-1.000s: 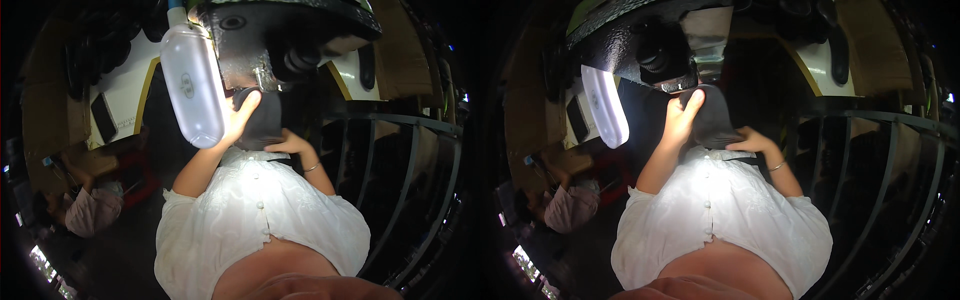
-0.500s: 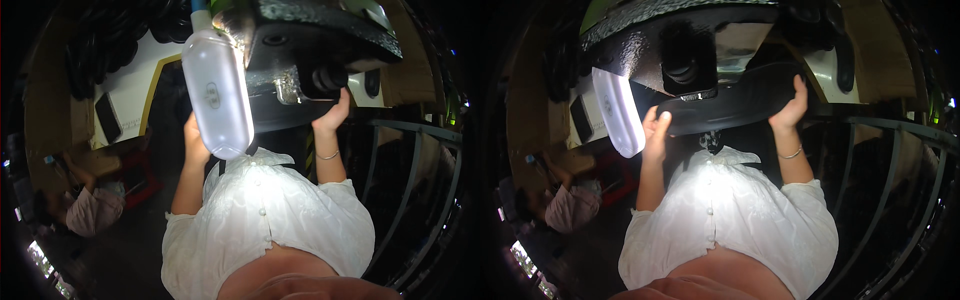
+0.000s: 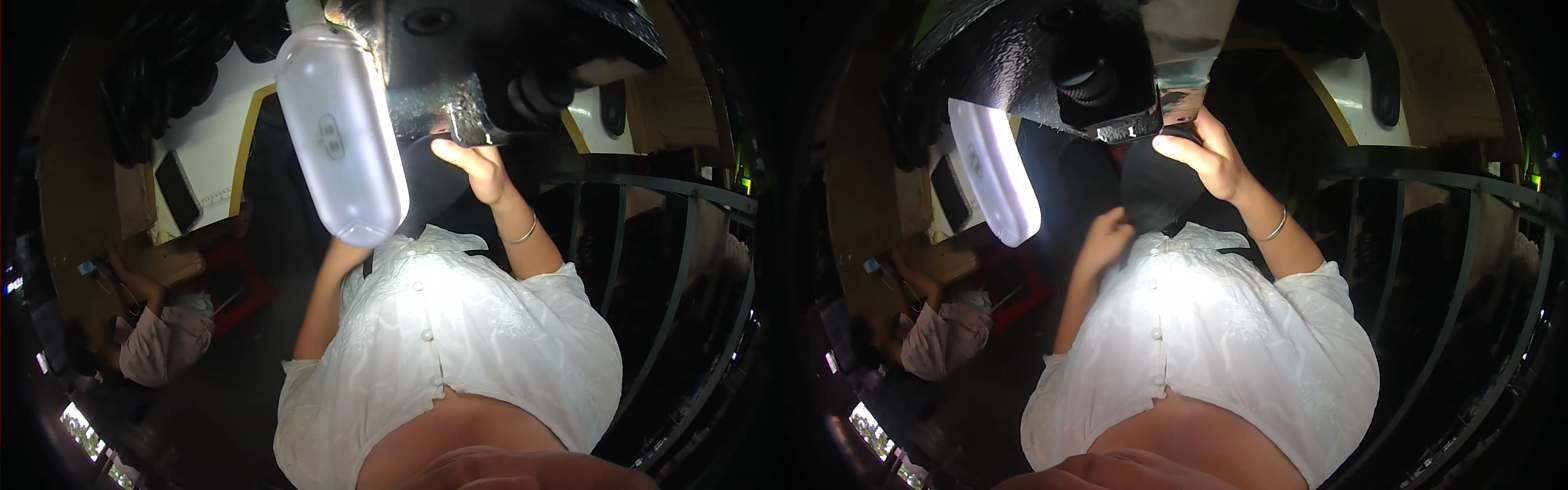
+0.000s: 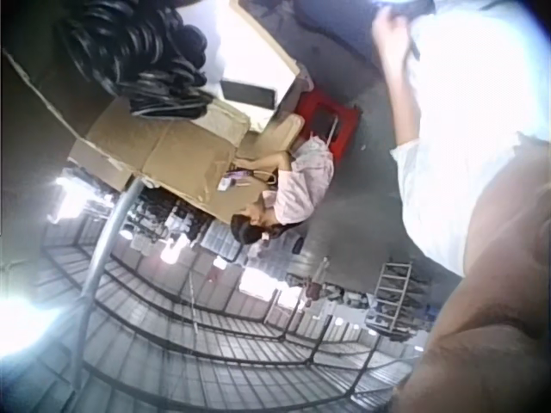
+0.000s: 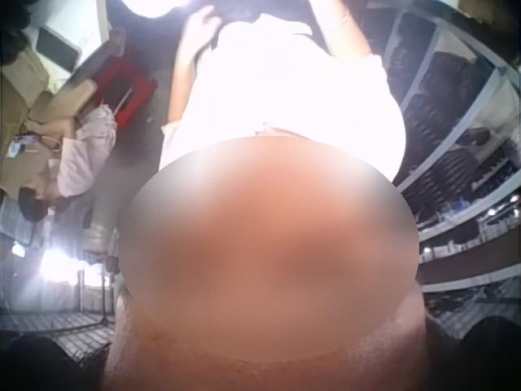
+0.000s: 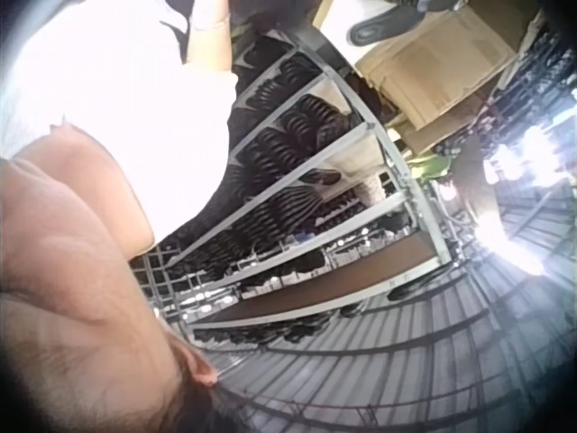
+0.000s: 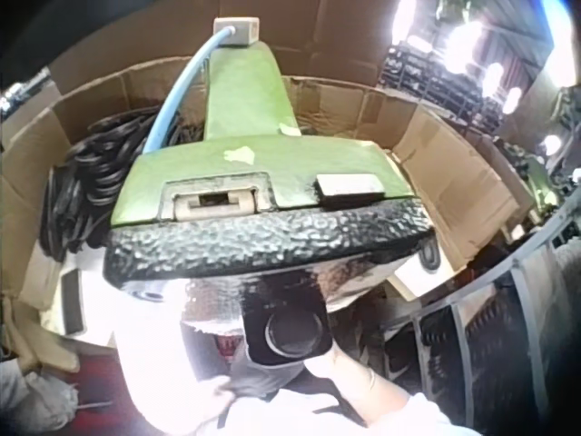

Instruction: The person repeatedly rubs black, curved shoe parts against a rotating grinding wheel on a green machine. They handle the parts one at a time, turning them to smooth different surfaces, and place the finished items into a pile on the table.

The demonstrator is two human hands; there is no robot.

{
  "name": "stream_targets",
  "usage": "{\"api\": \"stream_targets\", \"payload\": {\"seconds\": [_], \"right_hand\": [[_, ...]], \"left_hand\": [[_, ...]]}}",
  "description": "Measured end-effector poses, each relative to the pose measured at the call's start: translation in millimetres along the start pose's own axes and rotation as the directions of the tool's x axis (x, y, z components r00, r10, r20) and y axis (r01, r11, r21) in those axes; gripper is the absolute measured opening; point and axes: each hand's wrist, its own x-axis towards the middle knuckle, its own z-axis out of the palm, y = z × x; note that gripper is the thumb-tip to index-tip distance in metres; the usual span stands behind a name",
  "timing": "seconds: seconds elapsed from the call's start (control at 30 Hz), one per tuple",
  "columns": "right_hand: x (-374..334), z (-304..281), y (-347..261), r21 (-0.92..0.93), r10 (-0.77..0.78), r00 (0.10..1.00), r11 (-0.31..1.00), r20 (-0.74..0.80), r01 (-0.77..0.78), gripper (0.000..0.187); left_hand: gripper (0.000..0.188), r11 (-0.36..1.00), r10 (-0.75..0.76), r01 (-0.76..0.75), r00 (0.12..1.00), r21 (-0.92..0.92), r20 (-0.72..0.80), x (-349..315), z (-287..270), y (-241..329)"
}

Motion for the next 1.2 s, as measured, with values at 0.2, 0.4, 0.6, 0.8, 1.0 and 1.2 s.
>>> {"api": "stream_targets", "payload": {"seconds": [0.2,0.4,0.6,0.8,1.0,1.2], "right_hand": [[17,-12,-9,-0.259,-0.043,0.994,0.963,0.101,0.068,0.042],[-40,-50,35,-0.008,0.226,0.910,0.971,0.347,-0.238,0.064],[-125,-147,104,0.650,0.246,0.953,0.697,0.179,-0.302,0.057],[-61,-155,49,0.771,0.214,0.969,0.635,-0.125,-0.040,0.039],[-8,-95,33,0.798,0.230,0.972,0.595,-0.055,-0.096,0.027],[-7,-32,29,0.752,0.155,0.978,0.626,0.140,-0.207,0.043]], "left_hand": [[0.025,0.880,0.356,-0.396,0.915,-0.260,-0.189,30,19,112],[0.026,0.930,0.249,-0.302,0.937,-0.210,-0.246,47,-3,129],[0.021,0.754,0.243,-0.297,0.955,-0.586,-0.171,28,-13,112],[0.030,0.634,0.149,-0.132,0.988,-0.762,-0.048,23,-20,60],[0.036,0.447,0.124,-0.044,0.992,-0.893,0.013,-5,-39,52],[0.032,0.365,-0.101,-0.053,0.990,-0.929,-0.096,-12,-43,0]]}}
